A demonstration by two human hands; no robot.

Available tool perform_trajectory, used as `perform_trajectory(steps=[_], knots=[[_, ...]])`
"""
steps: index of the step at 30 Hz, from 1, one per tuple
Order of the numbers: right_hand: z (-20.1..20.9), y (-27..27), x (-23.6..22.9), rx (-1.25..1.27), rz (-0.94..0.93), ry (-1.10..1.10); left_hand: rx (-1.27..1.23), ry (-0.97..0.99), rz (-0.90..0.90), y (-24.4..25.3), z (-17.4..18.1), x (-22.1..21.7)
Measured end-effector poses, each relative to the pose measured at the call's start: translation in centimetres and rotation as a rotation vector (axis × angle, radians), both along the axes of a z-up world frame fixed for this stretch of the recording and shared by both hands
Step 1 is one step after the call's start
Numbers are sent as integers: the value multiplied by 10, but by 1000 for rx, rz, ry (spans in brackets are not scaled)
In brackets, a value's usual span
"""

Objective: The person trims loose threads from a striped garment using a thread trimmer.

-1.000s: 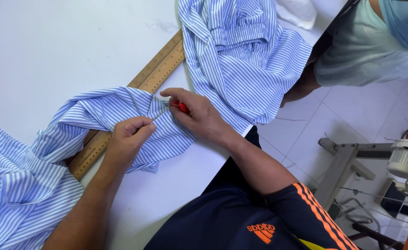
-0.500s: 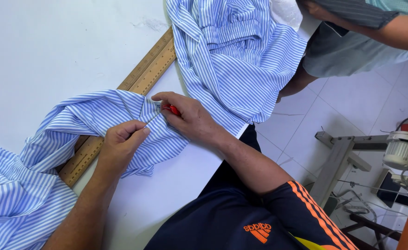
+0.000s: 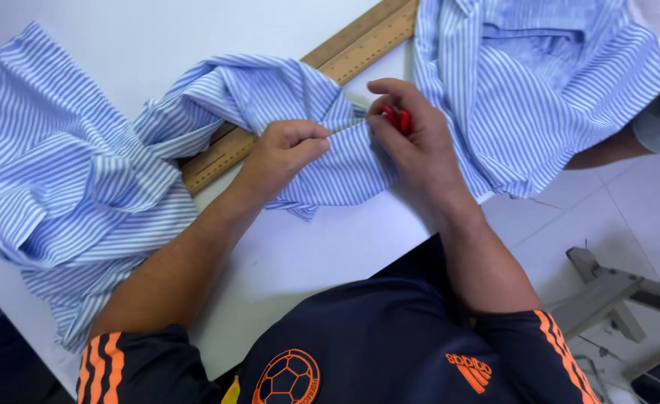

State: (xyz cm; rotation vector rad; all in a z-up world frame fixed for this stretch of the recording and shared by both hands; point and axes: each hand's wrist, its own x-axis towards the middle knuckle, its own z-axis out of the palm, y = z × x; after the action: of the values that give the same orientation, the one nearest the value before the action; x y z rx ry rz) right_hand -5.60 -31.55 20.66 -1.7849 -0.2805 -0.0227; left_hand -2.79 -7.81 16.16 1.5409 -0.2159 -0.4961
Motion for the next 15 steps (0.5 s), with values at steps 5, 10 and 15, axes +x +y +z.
perform_trajectory(steps=[5, 10, 15], knots=[[12, 0, 2, -138, -19, -132, -124, 43, -88, -1, 8, 2], [7, -1, -10, -154, -92, -165, -66, 9, -69, -2, 2, 2], [33, 8, -42, -216, -127, -77, -26, -48, -78, -1, 6, -1]])
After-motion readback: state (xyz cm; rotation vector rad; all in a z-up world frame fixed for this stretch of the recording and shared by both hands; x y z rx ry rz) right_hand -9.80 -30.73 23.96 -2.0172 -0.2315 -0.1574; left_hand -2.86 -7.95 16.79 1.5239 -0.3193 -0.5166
